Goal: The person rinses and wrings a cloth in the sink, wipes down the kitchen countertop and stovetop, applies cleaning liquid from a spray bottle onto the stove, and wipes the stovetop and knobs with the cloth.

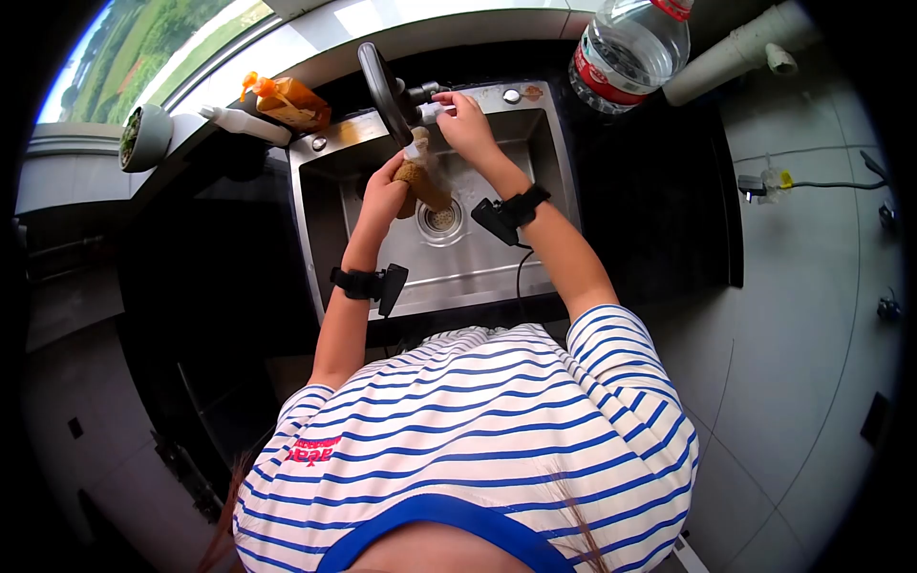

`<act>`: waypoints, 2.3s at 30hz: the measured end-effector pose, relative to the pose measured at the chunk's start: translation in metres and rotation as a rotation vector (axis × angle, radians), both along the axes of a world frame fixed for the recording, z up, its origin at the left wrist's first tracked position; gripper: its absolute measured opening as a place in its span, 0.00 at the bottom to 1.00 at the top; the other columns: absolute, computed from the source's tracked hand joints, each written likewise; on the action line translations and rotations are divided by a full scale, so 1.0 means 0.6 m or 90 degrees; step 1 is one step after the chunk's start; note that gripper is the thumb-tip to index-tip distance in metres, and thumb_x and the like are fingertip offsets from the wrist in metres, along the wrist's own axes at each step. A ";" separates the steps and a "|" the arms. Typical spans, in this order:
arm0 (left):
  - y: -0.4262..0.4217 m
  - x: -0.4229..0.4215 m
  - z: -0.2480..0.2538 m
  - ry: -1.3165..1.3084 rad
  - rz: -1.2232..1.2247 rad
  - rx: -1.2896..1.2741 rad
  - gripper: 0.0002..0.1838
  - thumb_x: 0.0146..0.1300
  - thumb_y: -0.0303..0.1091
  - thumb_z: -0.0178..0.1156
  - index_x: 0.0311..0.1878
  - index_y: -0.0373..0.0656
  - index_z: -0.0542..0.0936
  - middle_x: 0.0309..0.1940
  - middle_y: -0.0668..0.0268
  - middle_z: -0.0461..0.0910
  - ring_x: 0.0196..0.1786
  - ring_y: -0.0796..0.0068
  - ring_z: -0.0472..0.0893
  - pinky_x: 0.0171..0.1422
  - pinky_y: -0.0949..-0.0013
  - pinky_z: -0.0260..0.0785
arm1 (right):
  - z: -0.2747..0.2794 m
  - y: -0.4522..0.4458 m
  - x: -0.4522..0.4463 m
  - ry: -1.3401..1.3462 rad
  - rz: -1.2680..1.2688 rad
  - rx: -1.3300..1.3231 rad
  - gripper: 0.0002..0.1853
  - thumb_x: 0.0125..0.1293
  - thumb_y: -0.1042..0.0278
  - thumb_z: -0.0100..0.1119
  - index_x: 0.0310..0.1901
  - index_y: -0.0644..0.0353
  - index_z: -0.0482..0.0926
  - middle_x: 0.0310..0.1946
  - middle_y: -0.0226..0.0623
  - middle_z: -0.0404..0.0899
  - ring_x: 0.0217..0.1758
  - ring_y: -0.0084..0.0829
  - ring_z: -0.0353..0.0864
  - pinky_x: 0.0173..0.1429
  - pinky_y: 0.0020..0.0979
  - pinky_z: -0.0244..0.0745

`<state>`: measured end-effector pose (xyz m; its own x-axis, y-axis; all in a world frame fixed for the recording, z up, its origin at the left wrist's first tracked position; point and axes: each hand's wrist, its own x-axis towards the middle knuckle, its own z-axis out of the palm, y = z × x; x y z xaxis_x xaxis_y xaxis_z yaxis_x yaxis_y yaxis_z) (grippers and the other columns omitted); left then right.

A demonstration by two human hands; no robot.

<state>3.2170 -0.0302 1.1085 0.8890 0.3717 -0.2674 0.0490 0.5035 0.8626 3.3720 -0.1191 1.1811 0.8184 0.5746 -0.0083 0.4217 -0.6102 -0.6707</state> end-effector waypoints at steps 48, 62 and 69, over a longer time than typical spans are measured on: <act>0.069 -0.033 -0.079 -0.029 0.093 0.715 0.30 0.43 0.23 0.62 0.56 0.43 0.79 0.49 0.59 0.81 0.52 0.54 0.77 0.59 0.59 0.69 | -0.072 -0.002 -0.075 -0.122 0.133 -0.105 0.22 0.49 0.76 0.63 0.50 0.60 0.78 0.44 0.45 0.79 0.49 0.50 0.78 0.54 0.38 0.75; -0.058 0.042 -0.162 -0.220 0.079 0.125 0.52 0.37 0.26 0.79 0.69 0.40 0.62 0.61 0.57 0.72 0.61 0.64 0.75 0.65 0.63 0.68 | -0.098 -0.005 -0.114 0.439 -0.151 0.245 0.21 0.61 0.85 0.49 0.57 0.65 0.70 0.51 0.38 0.77 0.53 0.29 0.78 0.57 0.30 0.74; -0.037 0.026 -0.186 -0.025 0.133 0.349 0.28 0.47 0.30 0.70 0.54 0.41 0.75 0.47 0.55 0.80 0.53 0.52 0.79 0.56 0.61 0.72 | -0.104 -0.092 -0.110 0.556 -0.210 0.263 0.26 0.59 0.85 0.57 0.61 0.65 0.67 0.57 0.43 0.71 0.59 0.37 0.75 0.64 0.39 0.72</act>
